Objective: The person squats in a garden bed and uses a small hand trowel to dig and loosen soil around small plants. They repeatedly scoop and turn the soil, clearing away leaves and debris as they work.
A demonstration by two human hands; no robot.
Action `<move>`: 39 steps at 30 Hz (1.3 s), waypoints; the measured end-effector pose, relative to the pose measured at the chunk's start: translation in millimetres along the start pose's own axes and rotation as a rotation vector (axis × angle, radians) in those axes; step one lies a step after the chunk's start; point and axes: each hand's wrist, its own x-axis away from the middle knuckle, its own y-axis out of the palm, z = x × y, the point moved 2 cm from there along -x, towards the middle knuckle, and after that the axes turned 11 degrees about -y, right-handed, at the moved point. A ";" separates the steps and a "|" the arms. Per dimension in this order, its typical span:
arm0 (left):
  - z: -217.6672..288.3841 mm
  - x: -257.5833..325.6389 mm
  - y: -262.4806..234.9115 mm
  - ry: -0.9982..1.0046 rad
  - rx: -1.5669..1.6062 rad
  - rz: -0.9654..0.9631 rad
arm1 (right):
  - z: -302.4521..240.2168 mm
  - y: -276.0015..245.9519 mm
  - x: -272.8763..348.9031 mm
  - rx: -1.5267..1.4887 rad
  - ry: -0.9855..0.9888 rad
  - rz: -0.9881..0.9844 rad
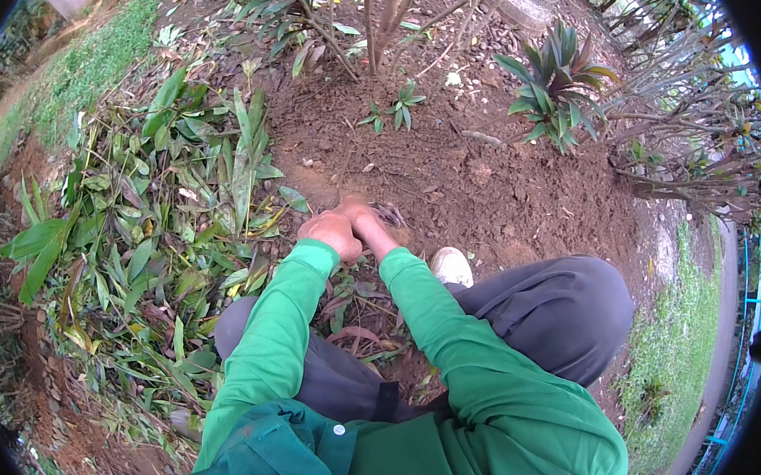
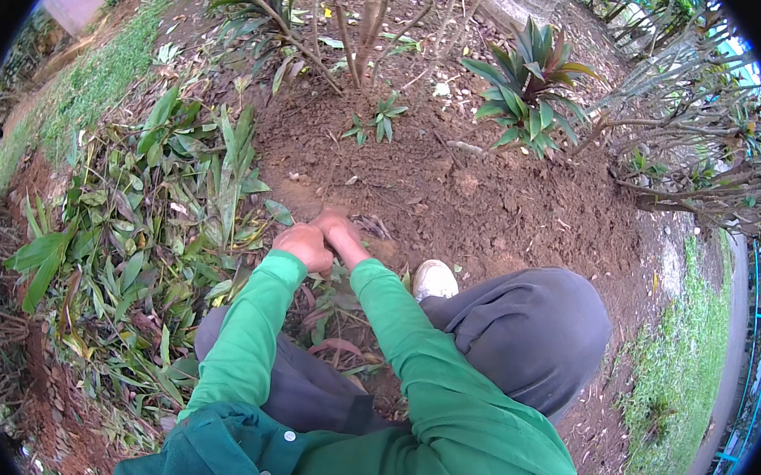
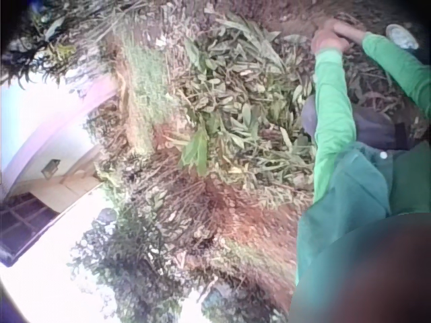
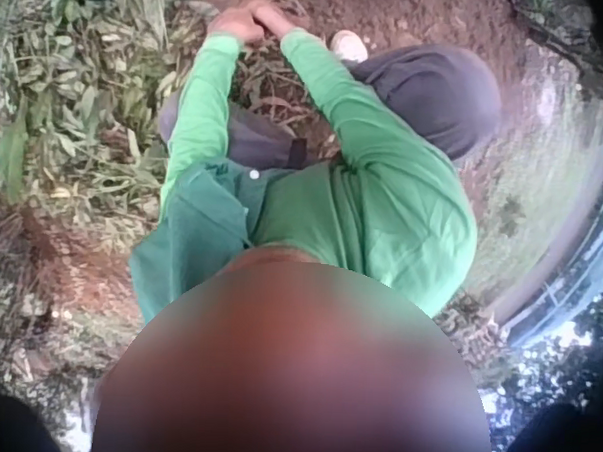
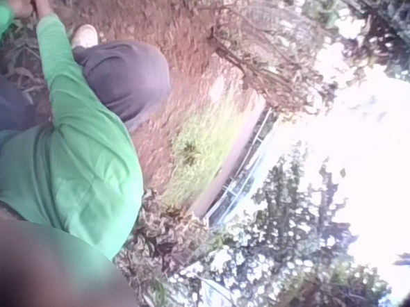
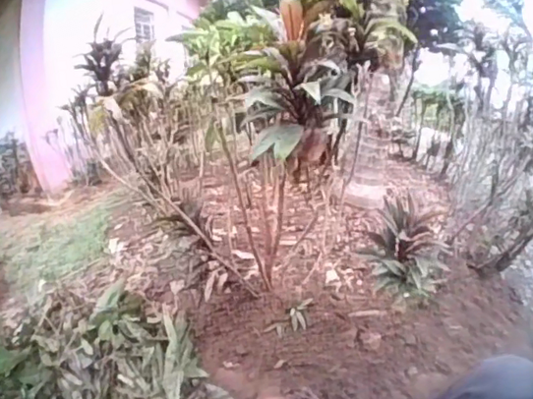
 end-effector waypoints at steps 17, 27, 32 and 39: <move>2.3 -4.2 3.9 0.035 -0.025 0.046 | 12.9 -0.2 -6.8 -0.080 0.036 0.080; 13.5 -11.5 -5.1 0.158 0.397 0.176 | 21.2 -28.5 39.9 -0.669 0.020 0.404; 16.4 -14.6 -15.4 0.064 0.797 -0.086 | -5.1 -27.5 89.5 -2.007 -0.201 0.222; 28.8 -10.1 -13.8 0.433 1.046 -0.145 | 8.5 -69.7 108.1 -1.764 -0.284 0.246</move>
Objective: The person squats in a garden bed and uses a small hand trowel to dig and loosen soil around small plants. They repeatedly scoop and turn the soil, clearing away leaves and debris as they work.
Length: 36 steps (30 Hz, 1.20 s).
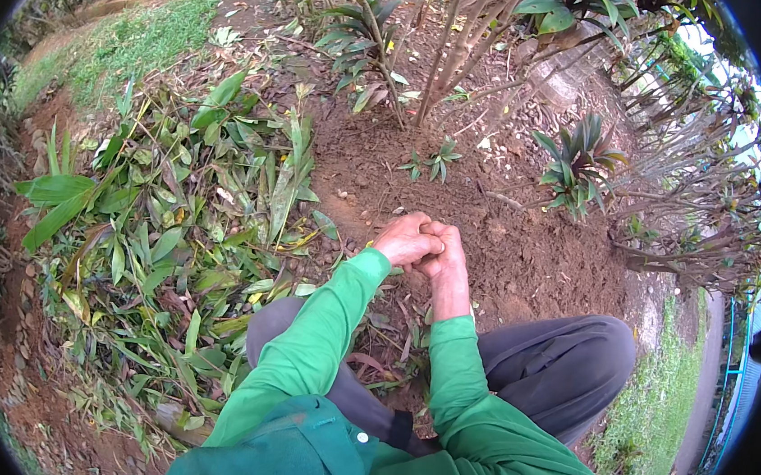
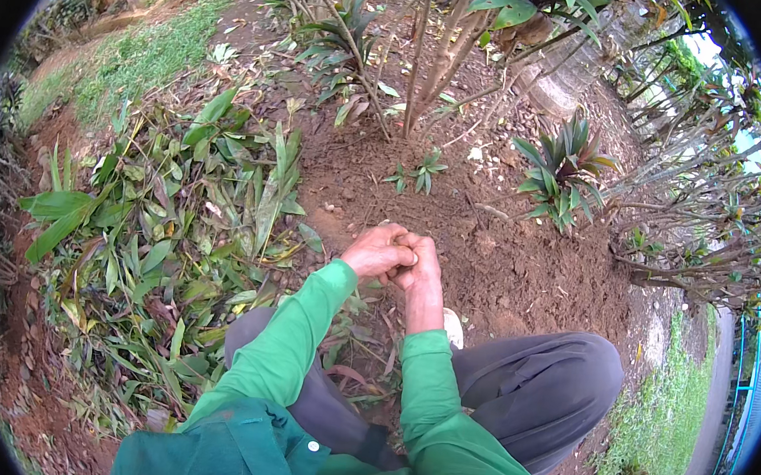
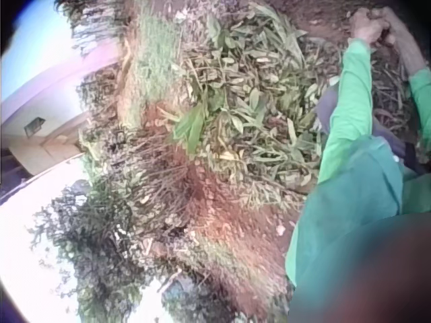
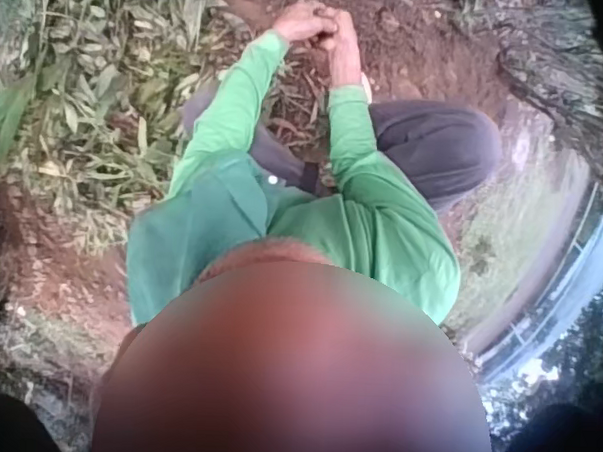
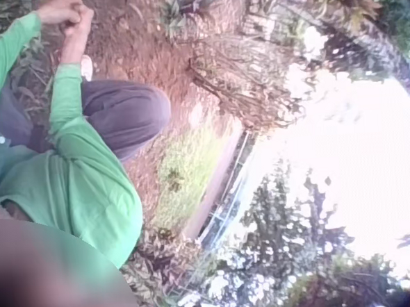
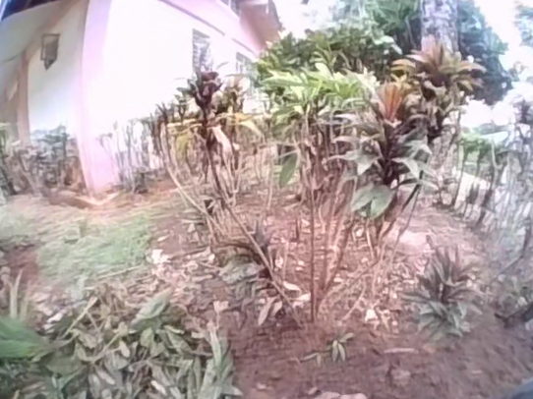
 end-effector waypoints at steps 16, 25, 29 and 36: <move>8.7 -25.8 7.8 0.106 -0.129 0.101 | -84.7 -20.7 -73.3 2.055 -0.165 -0.540; 9.5 -22.2 6.0 0.297 -0.407 0.211 | -101.6 0.4 -48.4 1.356 0.242 -0.211; 3.3 -29.2 12.9 0.197 -0.563 0.187 | -95.9 -9.9 -47.3 1.687 -0.029 -0.335; 1.0 -44.8 28.7 0.268 -0.573 0.105 | -82.6 -49.4 -83.5 2.100 -0.061 -0.679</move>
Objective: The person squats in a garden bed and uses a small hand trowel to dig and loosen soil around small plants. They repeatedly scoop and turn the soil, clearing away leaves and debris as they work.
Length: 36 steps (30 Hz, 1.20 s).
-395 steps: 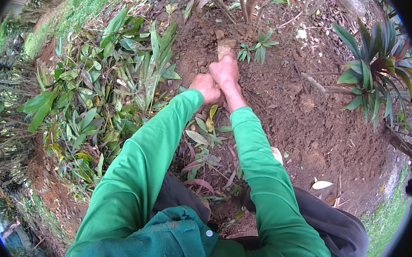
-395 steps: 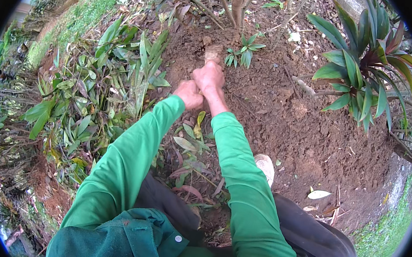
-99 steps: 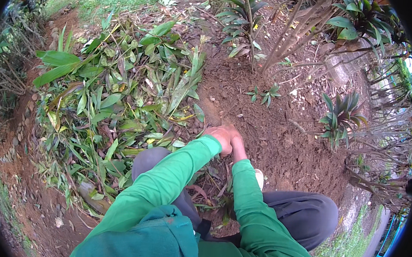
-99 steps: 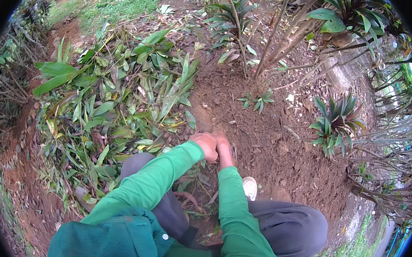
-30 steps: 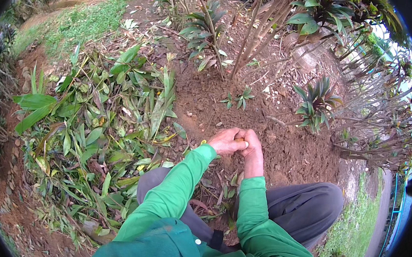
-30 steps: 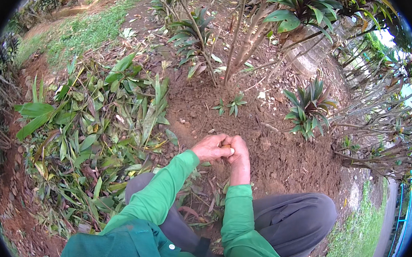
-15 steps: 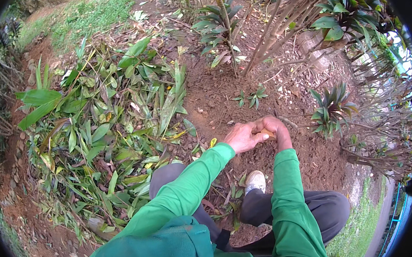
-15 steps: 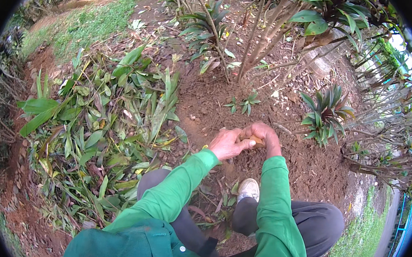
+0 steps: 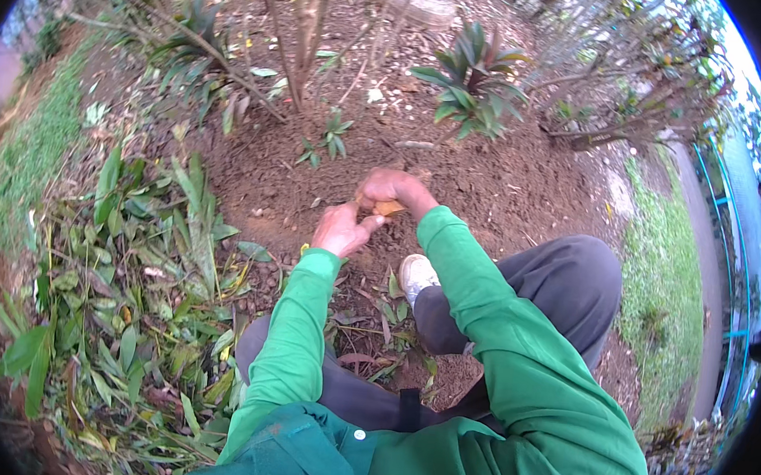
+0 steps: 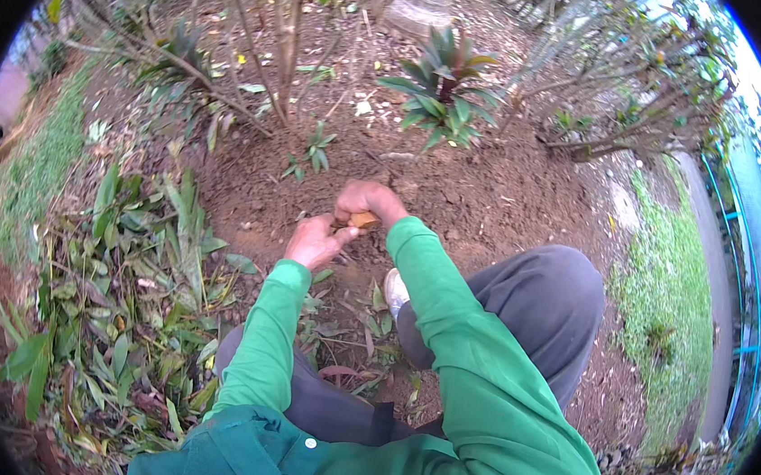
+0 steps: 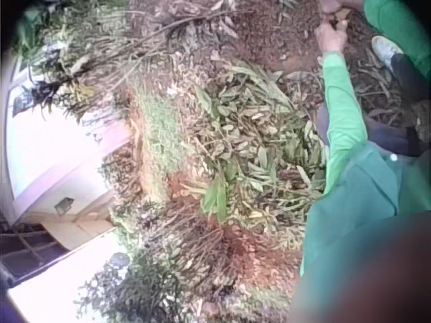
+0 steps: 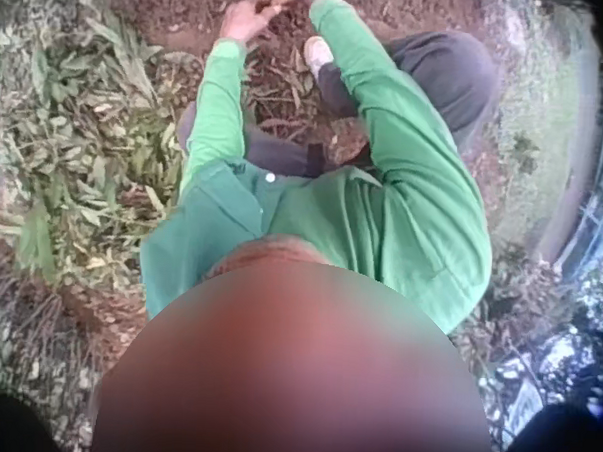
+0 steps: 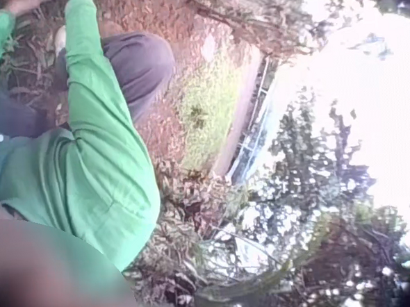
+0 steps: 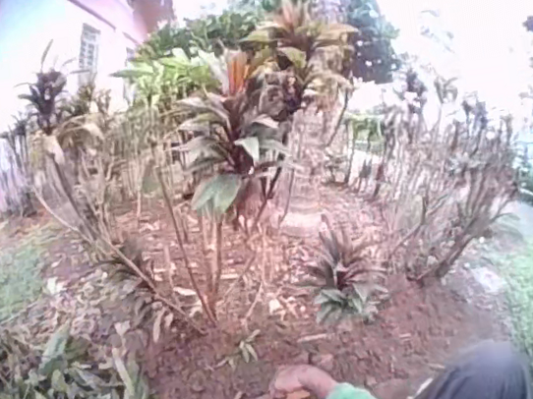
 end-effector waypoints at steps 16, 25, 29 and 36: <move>10.9 -1.4 8.4 -0.016 -0.078 -0.089 | 1.2 17.6 12.1 -0.283 0.201 0.122; 4.8 -3.6 6.9 -0.020 -0.035 -0.169 | 26.0 41.1 -8.6 -0.098 0.168 0.100; -1.6 -1.9 -7.0 -0.129 0.019 -0.262 | 13.7 35.3 -9.1 -0.049 0.106 0.080; -17.1 -4.8 -19.3 -0.061 -0.002 -0.249 | -30.7 7.9 3.4 0.202 -0.106 0.030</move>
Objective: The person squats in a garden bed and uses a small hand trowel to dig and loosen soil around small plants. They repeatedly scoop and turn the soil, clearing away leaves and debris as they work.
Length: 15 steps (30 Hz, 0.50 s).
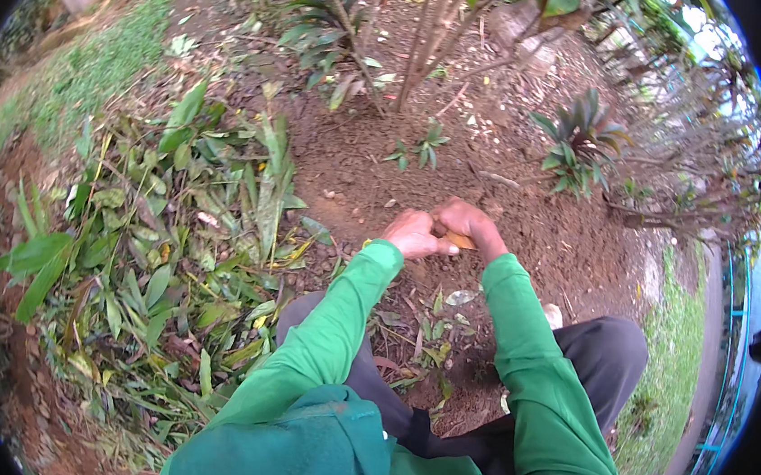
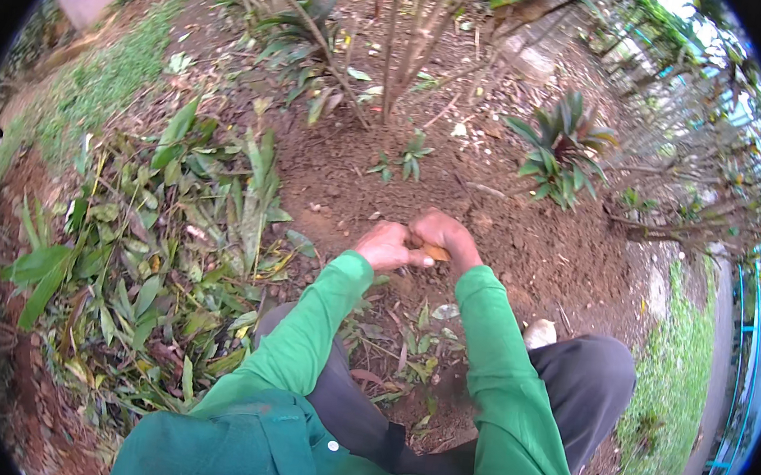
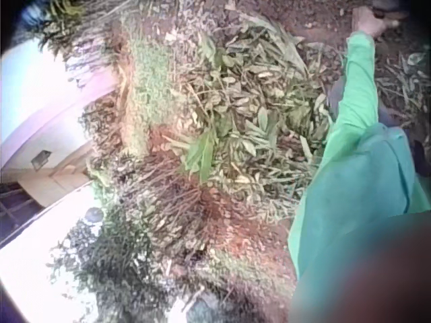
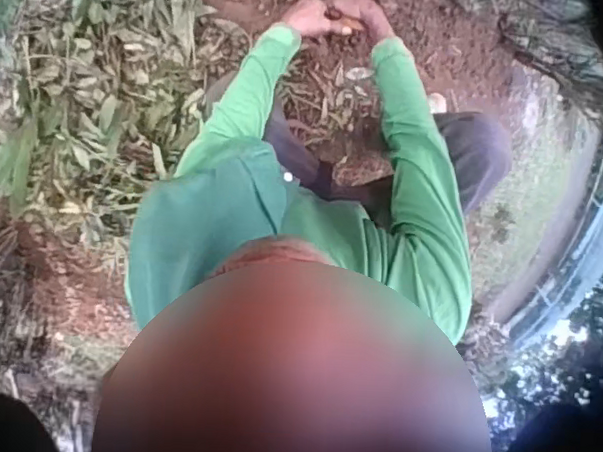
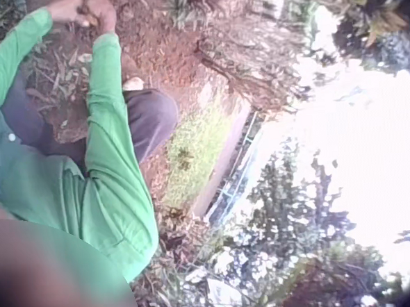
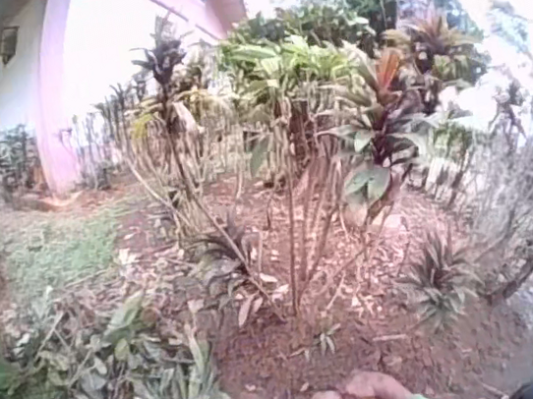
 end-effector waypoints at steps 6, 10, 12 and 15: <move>-2.4 -7.0 -1.0 0.041 -0.023 0.025 | -22.4 -18.7 12.0 -0.365 0.259 0.149; 4.4 -8.4 3.1 0.048 -0.041 0.036 | -22.0 -16.5 18.5 -0.429 0.220 0.178; 9.3 -10.5 7.1 0.050 -0.091 0.052 | -18.4 -9.3 24.8 -0.555 0.255 0.227; 15.7 -14.4 14.8 0.073 -0.147 0.039 | -17.0 3.6 34.2 -0.588 0.191 0.330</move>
